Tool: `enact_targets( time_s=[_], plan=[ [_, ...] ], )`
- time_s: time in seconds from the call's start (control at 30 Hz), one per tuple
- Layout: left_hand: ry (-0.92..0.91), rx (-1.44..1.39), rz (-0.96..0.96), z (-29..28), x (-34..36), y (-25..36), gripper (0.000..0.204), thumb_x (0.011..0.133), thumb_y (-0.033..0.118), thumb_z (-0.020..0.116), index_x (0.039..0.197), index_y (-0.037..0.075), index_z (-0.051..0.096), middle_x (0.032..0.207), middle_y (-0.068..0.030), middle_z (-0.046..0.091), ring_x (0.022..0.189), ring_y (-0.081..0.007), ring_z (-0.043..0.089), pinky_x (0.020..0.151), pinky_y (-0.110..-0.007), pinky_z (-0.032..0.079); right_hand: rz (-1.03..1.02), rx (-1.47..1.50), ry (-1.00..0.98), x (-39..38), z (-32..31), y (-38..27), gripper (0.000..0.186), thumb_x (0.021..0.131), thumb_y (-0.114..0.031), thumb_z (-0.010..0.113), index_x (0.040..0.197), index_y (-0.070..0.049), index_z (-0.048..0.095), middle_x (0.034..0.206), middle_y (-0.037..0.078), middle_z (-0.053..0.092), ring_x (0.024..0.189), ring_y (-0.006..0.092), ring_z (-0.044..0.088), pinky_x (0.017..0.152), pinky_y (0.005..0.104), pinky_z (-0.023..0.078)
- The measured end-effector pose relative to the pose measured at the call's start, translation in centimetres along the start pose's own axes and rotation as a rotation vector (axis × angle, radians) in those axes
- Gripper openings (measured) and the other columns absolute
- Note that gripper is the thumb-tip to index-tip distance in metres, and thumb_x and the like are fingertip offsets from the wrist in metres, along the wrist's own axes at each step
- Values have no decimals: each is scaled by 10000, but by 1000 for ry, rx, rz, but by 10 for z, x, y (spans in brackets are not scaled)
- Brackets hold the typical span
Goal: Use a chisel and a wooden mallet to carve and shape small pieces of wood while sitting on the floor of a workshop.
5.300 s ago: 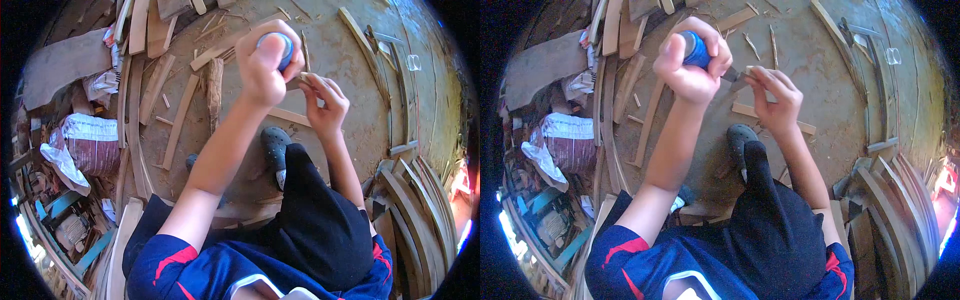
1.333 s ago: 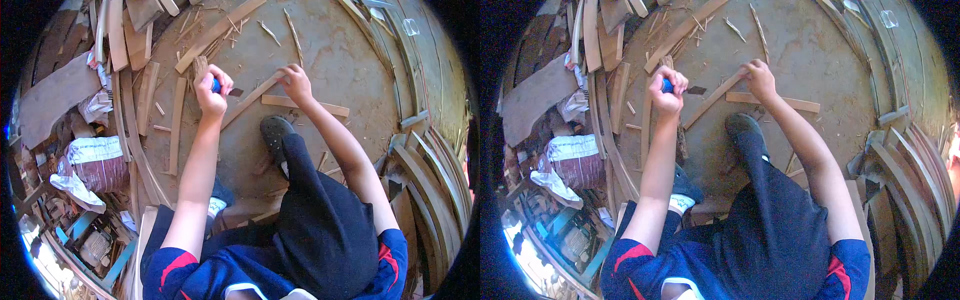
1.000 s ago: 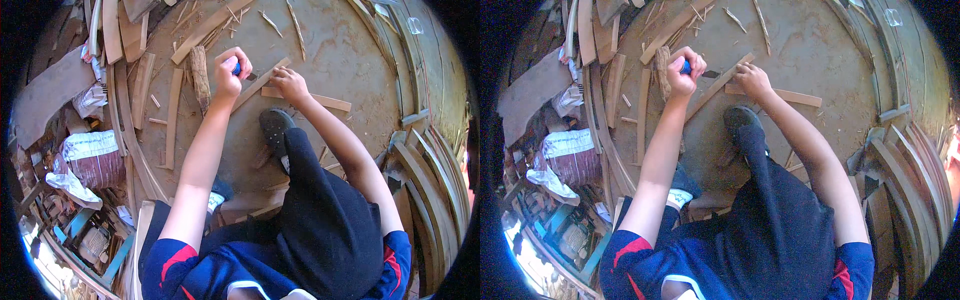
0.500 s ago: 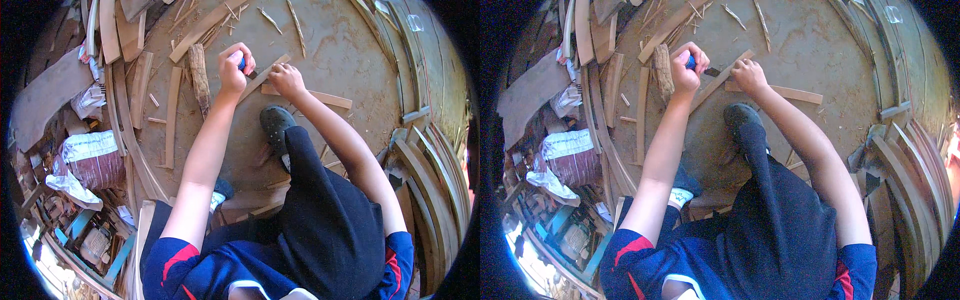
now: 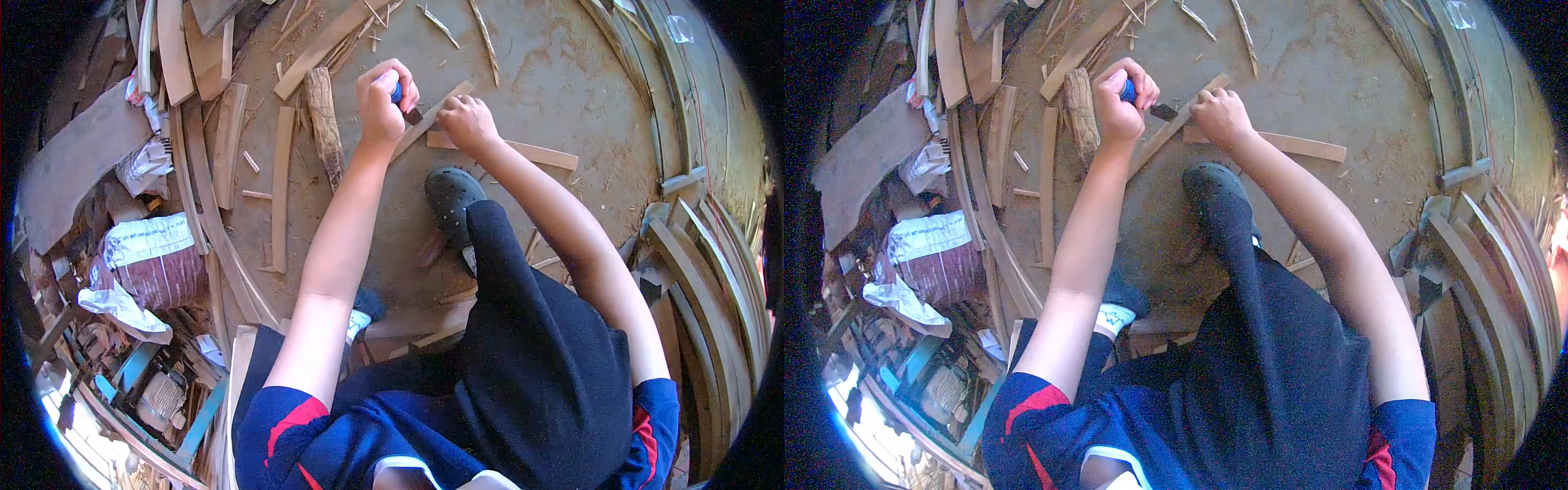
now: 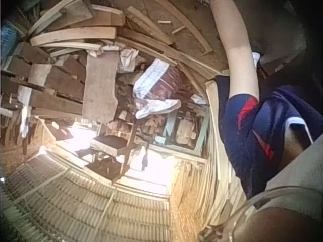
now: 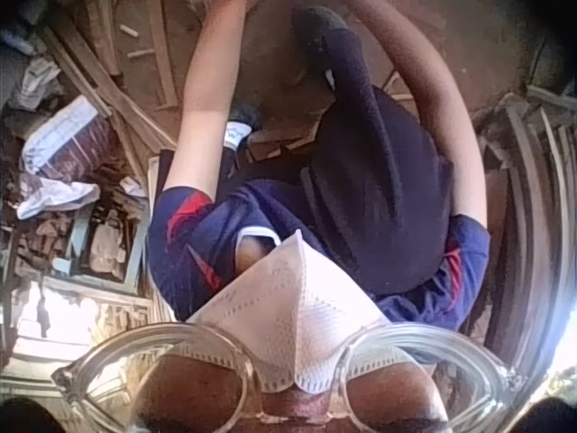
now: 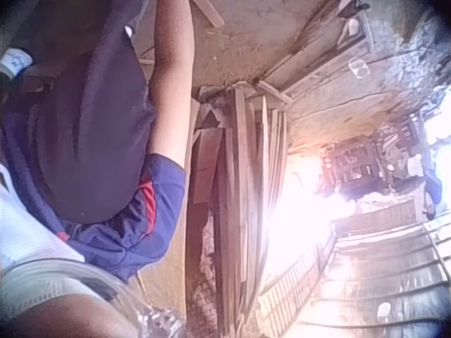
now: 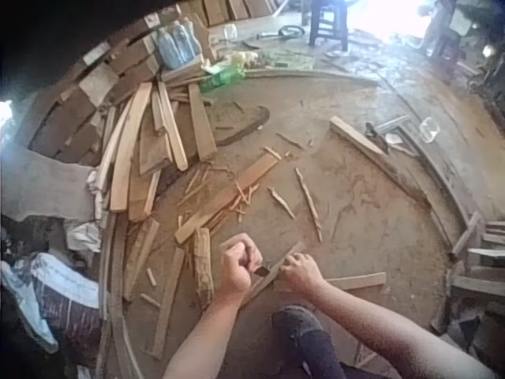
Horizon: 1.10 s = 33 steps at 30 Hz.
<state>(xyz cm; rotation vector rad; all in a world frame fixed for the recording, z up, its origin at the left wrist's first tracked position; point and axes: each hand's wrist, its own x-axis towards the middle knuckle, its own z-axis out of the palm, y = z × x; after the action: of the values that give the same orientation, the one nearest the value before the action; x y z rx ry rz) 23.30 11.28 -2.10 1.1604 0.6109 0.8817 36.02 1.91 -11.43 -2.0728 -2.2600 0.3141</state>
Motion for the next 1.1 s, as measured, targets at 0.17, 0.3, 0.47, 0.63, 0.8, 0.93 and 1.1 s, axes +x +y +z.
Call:
enact_targets(
  time_s=[0.17,0.3,0.47,0.63,0.8,0.93,1.1],
  plan=[
    [21,3,-4,2,1,0,303,810,273,370,610,47,391,475,-27,324,417,-133,328,445,-281,291,0,-33,-22,1,1,1,140,754,-176,613,873,-150,682,961,51,608,948,224,596,787,350,486],
    [41,-25,-12,-1,2,-1,294,806,267,369,612,47,389,477,-29,324,419,-134,322,448,-281,288,6,-16,-54,2,-3,-1,159,748,-184,625,892,-150,681,976,48,606,950,223,597,783,345,486],
    [43,-24,13,-3,4,-3,280,801,237,364,601,44,395,471,-25,337,419,-120,337,435,-269,290,14,-10,-49,1,-1,-1,165,747,-189,624,899,-160,681,976,45,608,940,220,601,773,344,488],
    [45,-69,20,-1,5,-1,275,800,207,356,589,36,404,469,-20,351,420,-107,360,423,-255,294,14,-21,-40,1,0,0,144,762,-188,605,879,-162,686,959,48,611,932,220,604,770,345,489],
    [39,24,-10,4,7,1,283,809,250,353,614,49,388,462,-32,323,418,-132,313,448,-283,282,14,-2,2,2,2,0,137,760,-178,605,867,-161,688,946,53,612,923,224,607,769,350,490],
    [58,40,-8,6,8,-1,280,809,244,352,612,49,390,468,-29,322,419,-133,318,446,-285,283,11,-3,-16,1,-1,1,143,756,-156,605,877,-153,681,956,57,613,930,234,606,778,359,490],
    [110,-51,-20,-9,11,-6,295,827,293,354,629,75,382,462,-23,317,430,-132,305,466,-289,293,18,20,-25,1,-4,-1,163,753,-137,603,899,-149,672,978,60,610,955,244,599,792,362,487]
  ],
)
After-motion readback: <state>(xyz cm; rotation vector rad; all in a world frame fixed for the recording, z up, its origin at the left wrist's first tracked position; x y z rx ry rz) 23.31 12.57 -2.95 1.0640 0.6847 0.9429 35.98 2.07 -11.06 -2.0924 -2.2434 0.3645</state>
